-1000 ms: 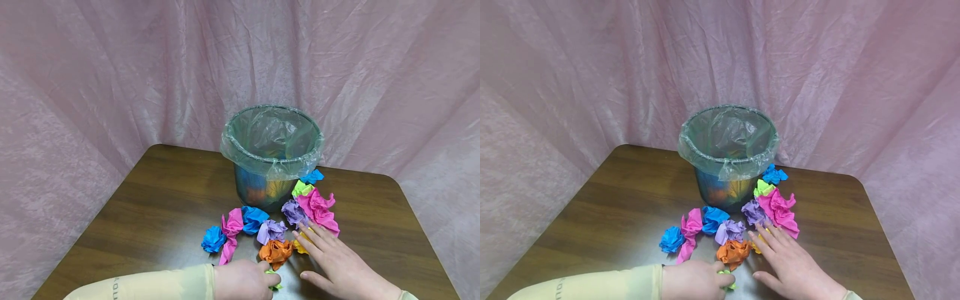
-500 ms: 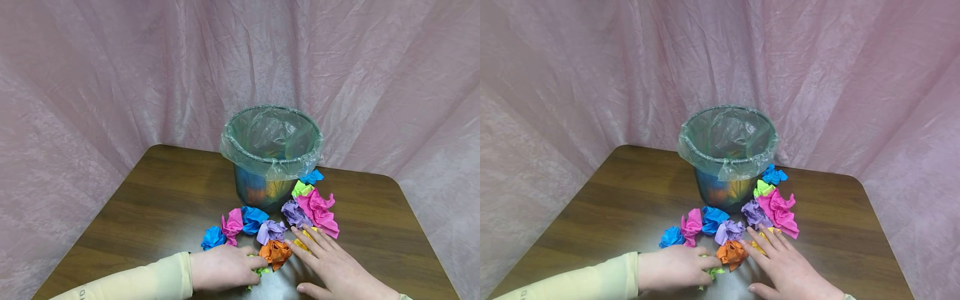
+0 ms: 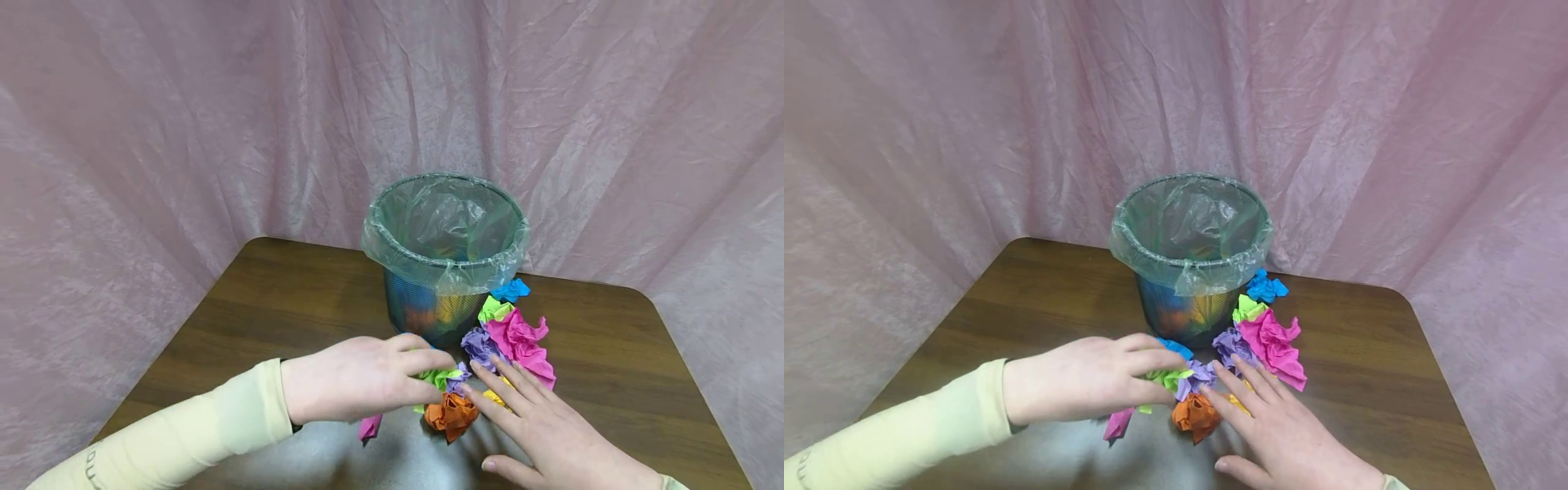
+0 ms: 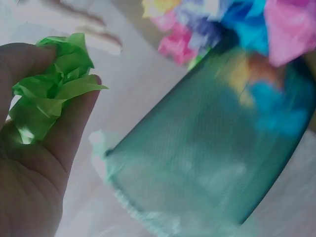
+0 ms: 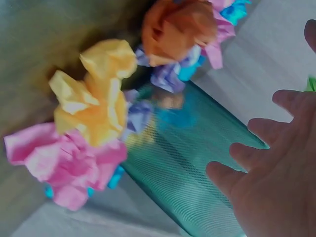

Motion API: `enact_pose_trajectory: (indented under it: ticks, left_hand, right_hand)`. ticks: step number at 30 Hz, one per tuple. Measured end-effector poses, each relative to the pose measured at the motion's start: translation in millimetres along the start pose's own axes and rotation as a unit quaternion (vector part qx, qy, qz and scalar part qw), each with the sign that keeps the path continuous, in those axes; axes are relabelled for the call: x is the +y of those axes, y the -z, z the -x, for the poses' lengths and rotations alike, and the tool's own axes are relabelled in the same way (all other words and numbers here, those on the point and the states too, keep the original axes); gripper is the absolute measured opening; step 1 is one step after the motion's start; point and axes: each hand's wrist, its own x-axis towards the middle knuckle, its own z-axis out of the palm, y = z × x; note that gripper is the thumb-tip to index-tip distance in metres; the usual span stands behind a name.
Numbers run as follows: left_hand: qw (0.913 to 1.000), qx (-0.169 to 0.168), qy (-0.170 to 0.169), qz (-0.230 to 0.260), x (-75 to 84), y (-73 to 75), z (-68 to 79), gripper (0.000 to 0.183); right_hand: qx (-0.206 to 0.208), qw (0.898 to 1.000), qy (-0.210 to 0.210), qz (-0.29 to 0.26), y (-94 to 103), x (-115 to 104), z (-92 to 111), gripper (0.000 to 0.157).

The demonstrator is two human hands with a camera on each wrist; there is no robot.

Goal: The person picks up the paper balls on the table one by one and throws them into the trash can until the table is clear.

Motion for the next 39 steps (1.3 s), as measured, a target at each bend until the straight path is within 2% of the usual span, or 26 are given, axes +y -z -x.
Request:
enact_pose_trajectory:
  ticks: [6, 11, 16, 21, 24, 29, 35, 39]
  left_hand:
    - [0.9995, 0.023, 0.018, 0.015, -21.4, 39.0, -15.9, 0.035]
    - [0.9964, 0.067, 0.028, 0.045, -45.7, 59.8, -28.6, 0.038]
    - [0.9936, 0.097, 0.04, 0.041, -73.7, 69.4, -40.8, 0.037]
    - [0.9916, 0.111, 0.055, 0.037, -100.1, 67.0, -45.2, 0.035]
    - [0.9912, 0.103, 0.074, 0.037, -112.0, 64.1, -46.1, 0.034]
    - [0.9894, 0.066, 0.123, 0.042, -127.5, 61.6, -48.5, 0.034]
    - [0.9831, 0.025, 0.174, 0.052, -142.4, 62.0, -52.2, 0.036]
    - [0.9785, 0.003, 0.195, 0.067, -149.3, 60.4, -53.5, 0.037]
  right_hand:
    - [-0.021, 0.999, -0.027, 0.009, 25.9, 0, -13, 0.086]
    - [-0.012, 1.0, -0.016, 0.024, 43.6, 5, -23, 0.083]
    - [0.011, 0.999, -0.003, 0.039, 59.3, 13, -34, 0.08]
    - [0.032, 0.999, 0.007, 0.036, 79.7, 27, -49, 0.078]
    - [0.04, 0.998, 0.005, 0.046, 91.0, 36, -60, 0.079]
    - [0.03, 0.998, -0.008, 0.063, 104.2, 47, -78, 0.083]
    - [0.009, 0.997, -0.019, 0.068, 111.4, 55, -99, 0.082]
    - [0.002, 0.998, -0.018, 0.064, 112.3, 59, -112, 0.081]
